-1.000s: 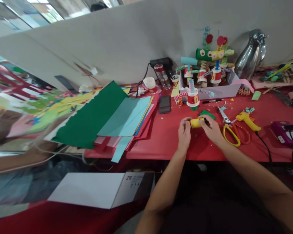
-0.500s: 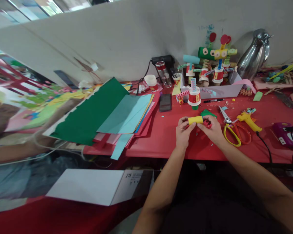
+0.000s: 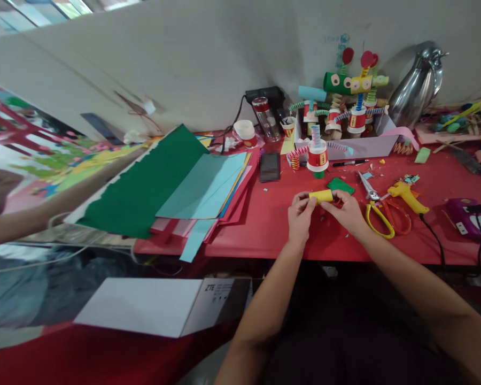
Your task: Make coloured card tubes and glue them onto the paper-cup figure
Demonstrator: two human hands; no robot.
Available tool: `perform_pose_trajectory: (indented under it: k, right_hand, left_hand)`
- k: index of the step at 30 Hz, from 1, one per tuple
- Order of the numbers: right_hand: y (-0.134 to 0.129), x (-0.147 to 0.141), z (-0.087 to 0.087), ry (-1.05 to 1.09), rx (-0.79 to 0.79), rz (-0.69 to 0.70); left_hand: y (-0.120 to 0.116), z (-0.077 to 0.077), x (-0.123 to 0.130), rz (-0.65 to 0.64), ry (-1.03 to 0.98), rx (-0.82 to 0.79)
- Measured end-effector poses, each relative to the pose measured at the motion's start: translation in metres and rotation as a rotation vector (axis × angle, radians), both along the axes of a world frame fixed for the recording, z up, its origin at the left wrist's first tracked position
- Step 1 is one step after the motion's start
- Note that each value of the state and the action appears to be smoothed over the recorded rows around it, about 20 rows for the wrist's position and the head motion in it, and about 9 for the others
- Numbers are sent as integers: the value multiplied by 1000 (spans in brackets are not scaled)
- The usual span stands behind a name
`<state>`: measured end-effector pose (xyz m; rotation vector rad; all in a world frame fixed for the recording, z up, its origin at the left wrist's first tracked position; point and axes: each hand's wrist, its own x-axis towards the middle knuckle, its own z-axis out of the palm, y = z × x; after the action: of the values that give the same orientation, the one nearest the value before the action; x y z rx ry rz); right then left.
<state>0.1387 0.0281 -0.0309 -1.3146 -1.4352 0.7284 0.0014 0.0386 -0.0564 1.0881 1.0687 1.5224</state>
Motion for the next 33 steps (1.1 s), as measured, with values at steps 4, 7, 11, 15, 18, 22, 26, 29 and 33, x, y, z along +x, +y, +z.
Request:
perform_pose_trajectory:
  k: [4, 7, 11, 15, 18, 22, 26, 29, 33]
  right_hand:
    - [1, 1, -2, -20, 18, -14]
    - [2, 2, -3, 19, 6, -33]
    - [2, 2, -4, 117, -58, -3]
    - [2, 2, -1, 102, -53, 37]
    - [1, 2, 0, 85, -43, 10]
    - [2, 1, -3, 177, -92, -10]
    - [3, 0, -5, 291, -112, -1]
    - [2, 2, -3, 319, -73, -16]
    - [1, 4, -1, 302, 2, -30]
  left_hand:
    - [0, 1, 1, 3, -25, -39]
    - [-1, 2, 1, -17, -33, -60]
    - [-1, 3, 1, 2, -12, -59]
    - [0, 3, 1, 21, -6, -50]
    - [0, 2, 1, 18, -14, -42]
    - [0, 0, 1, 16, -15, -57]
    - [1, -2, 1, 31, -34, -67]
    - [2, -3, 0, 124, -106, -84]
    - [2, -1, -2, 196, -135, -39]
